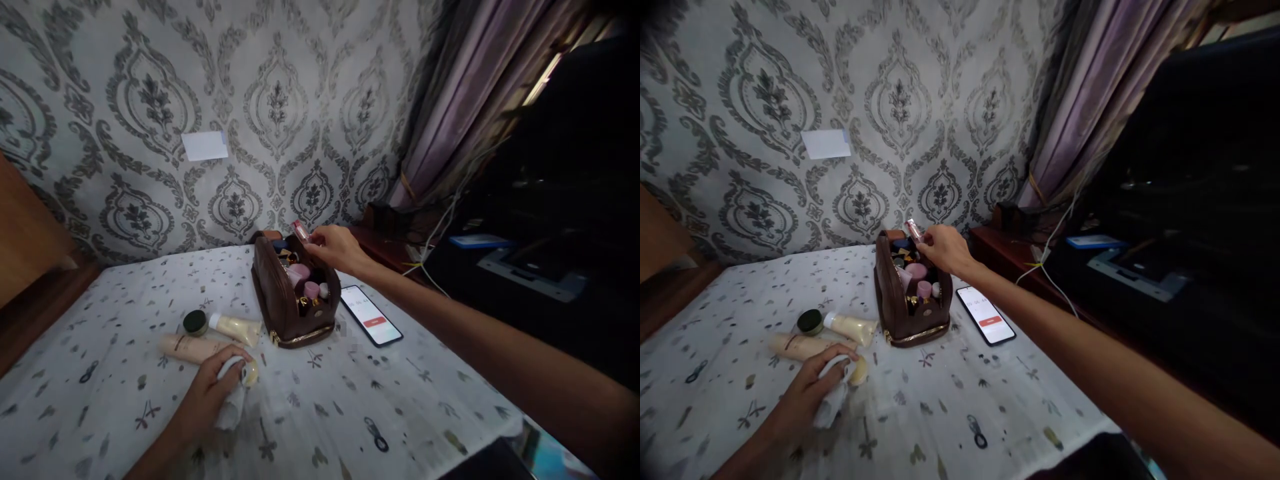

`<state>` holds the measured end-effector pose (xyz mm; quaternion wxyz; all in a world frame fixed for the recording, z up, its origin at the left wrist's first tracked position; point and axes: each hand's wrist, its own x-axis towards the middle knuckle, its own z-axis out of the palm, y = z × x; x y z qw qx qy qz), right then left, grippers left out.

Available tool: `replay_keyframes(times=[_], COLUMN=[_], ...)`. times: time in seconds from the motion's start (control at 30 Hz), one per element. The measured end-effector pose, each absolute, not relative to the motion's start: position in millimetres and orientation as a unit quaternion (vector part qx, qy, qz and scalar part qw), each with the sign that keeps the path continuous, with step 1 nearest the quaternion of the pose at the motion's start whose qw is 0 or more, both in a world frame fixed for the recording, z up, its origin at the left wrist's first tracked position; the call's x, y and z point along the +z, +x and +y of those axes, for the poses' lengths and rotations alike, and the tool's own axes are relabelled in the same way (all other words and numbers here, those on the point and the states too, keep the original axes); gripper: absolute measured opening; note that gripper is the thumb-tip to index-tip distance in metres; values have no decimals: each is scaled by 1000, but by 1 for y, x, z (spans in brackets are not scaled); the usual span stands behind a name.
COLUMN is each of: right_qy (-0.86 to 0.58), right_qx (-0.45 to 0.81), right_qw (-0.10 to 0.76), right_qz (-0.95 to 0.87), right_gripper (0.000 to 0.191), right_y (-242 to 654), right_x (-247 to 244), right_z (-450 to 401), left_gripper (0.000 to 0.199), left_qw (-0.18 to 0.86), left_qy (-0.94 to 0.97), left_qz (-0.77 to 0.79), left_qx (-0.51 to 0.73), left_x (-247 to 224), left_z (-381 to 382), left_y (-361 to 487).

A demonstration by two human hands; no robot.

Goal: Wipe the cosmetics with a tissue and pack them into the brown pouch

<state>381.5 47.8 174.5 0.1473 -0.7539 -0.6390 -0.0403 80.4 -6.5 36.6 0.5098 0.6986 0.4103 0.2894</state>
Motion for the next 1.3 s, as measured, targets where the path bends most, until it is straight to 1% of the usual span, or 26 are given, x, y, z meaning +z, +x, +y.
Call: replay_keyframes(times=[0.07, 0.3, 0.47, 0.63, 0.77, 0.87, 1.0, 1.13, 1.2, 1.23, 1.3], right_qy=[-766, -752, -726, -708, -689, -683, -698, -717, -714, -709, -660], right_qx=[-59, -93, -108, -124, -127, -124, -136, -165, -170, -172, -152], right_qw=[87, -30, -89, -115, -117, -117, -88, -13, 30, 64, 222], right_qz=[-635, -652, -674, -685, -704, -710, -697, -677, -678, -681, -701], right_gripper=[27, 36, 27, 34, 21, 22, 25, 31, 32, 33, 28], right_y=[377, 351, 347, 346, 345, 348, 354, 359, 358, 357, 351], right_x=[178, 173, 162, 153, 150, 152, 171, 196, 199, 197, 185], right_z=[65, 104, 122, 129, 129, 128, 126, 107, 86, 72, 43], left_gripper=[37, 34, 35, 36, 35, 35, 35, 34, 32, 31, 28], left_qw=[516, 542, 541, 537, 536, 535, 536, 534, 532, 532, 535], left_qy=[687, 661, 670, 668, 671, 674, 675, 679, 679, 678, 678], left_qz=[421, 417, 405, 407, 405, 398, 400, 402, 402, 400, 388], left_qx=[292, 308, 308, 316, 314, 317, 312, 304, 307, 311, 321], left_x=[27, 12, 7, 7, 10, 8, 4, 6, 8, 9, 11], left_z=[-7, -3, -3, -5, -6, -5, -4, -3, -3, -4, -4], left_y=[78, 72, 71, 71, 71, 70, 69, 69, 69, 70, 70])
